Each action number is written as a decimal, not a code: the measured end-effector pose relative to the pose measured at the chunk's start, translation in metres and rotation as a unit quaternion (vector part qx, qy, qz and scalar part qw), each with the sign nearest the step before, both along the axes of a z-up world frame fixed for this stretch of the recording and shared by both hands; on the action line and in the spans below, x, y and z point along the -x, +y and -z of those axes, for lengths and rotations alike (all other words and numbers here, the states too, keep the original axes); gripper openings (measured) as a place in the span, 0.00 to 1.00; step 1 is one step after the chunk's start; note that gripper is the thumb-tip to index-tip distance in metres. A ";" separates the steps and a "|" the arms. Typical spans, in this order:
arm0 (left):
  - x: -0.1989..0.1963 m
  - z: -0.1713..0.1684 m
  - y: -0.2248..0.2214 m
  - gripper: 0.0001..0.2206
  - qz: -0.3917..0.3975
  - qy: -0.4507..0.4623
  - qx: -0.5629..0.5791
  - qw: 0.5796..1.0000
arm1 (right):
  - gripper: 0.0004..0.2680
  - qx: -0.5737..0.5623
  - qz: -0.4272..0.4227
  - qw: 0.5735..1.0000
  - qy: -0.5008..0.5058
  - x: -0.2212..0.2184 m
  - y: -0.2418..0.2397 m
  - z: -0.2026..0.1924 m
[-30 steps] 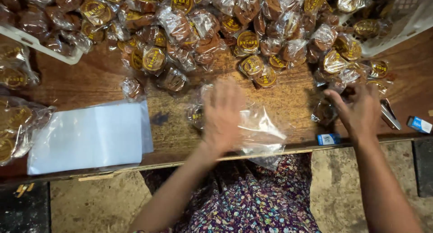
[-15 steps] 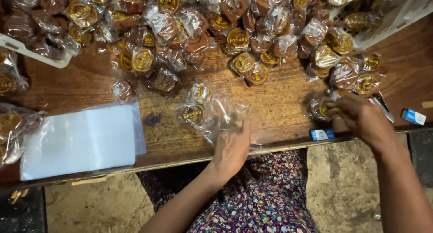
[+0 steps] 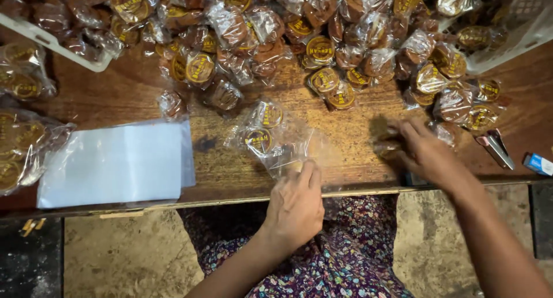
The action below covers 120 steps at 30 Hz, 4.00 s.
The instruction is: Packaging individually wrapped baked goods into larger plastic bags
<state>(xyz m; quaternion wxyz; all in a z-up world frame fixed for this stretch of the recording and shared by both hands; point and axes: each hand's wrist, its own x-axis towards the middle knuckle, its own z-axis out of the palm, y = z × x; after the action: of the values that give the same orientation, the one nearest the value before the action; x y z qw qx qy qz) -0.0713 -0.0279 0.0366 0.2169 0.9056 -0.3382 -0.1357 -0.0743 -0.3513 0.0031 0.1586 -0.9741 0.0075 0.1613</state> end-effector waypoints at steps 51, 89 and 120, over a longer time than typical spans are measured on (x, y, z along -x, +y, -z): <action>0.016 -0.003 -0.028 0.35 -0.029 -0.173 0.107 0.979 | 0.24 -0.416 0.127 0.899 -0.062 -0.014 0.148 0.056; -0.095 0.084 0.059 0.22 -0.147 -0.255 -0.064 0.954 | 0.12 -0.125 0.033 0.987 0.101 -0.051 0.122 -0.066; -0.100 0.076 0.067 0.19 -0.098 -0.298 0.008 0.949 | 0.18 -0.300 0.162 0.939 -0.035 -0.098 -0.006 -0.085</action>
<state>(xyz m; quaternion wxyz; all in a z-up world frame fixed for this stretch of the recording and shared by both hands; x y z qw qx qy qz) 0.0290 0.0393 -0.0389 0.1258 0.9318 -0.2979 0.1651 0.0238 -0.3577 0.0878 0.4674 -0.8720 0.1113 0.0939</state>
